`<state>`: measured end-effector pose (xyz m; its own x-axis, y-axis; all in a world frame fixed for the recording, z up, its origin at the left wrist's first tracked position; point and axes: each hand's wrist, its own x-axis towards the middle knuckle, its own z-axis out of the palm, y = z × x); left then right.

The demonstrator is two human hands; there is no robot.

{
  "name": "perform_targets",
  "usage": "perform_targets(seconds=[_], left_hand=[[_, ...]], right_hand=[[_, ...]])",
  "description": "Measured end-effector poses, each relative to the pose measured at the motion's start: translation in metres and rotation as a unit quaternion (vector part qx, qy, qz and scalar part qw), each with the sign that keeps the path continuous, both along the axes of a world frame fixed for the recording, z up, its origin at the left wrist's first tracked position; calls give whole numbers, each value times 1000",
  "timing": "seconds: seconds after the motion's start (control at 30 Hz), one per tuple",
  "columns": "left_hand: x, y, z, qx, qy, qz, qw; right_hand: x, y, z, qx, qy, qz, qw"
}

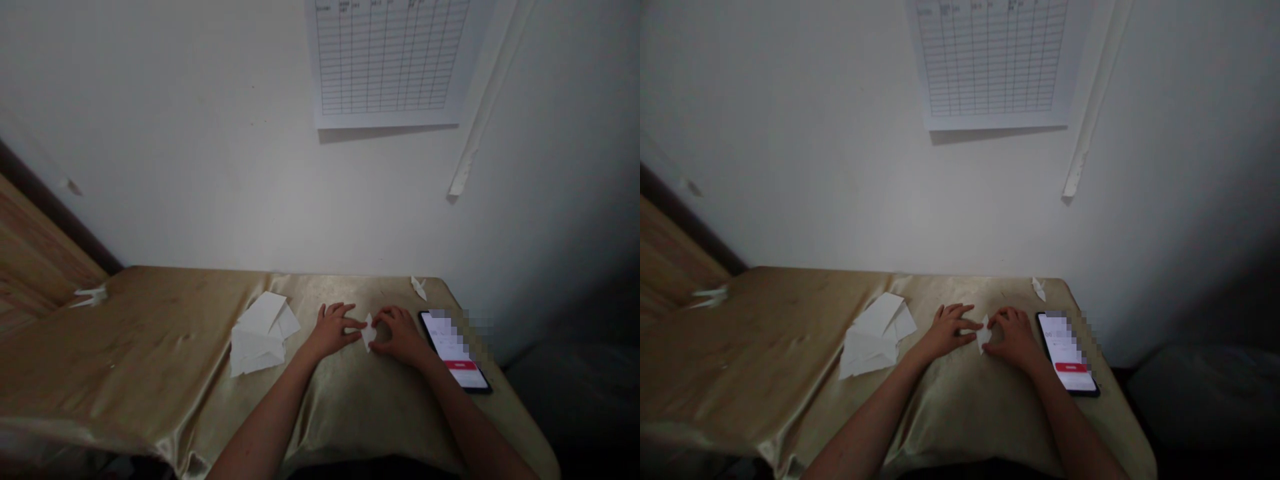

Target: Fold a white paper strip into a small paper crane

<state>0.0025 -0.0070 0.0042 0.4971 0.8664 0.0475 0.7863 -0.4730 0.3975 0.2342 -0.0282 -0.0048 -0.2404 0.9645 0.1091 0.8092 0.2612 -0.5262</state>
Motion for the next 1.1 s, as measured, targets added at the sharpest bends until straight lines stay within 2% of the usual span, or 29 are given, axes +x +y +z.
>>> perform_targets(seconds=[0.43,0.63,1.1], left_hand=[[5,0,-4,6,-11,23,1000],[15,-2,-10,31,-18,64,997],[18,-2,-14,40,-35,82,995]], right_hand=[[1,-1,-3,2,-20,6,1000],[4,4,-7,15,-13,13,1000],[2,7,-6,48,-17,-4,999]])
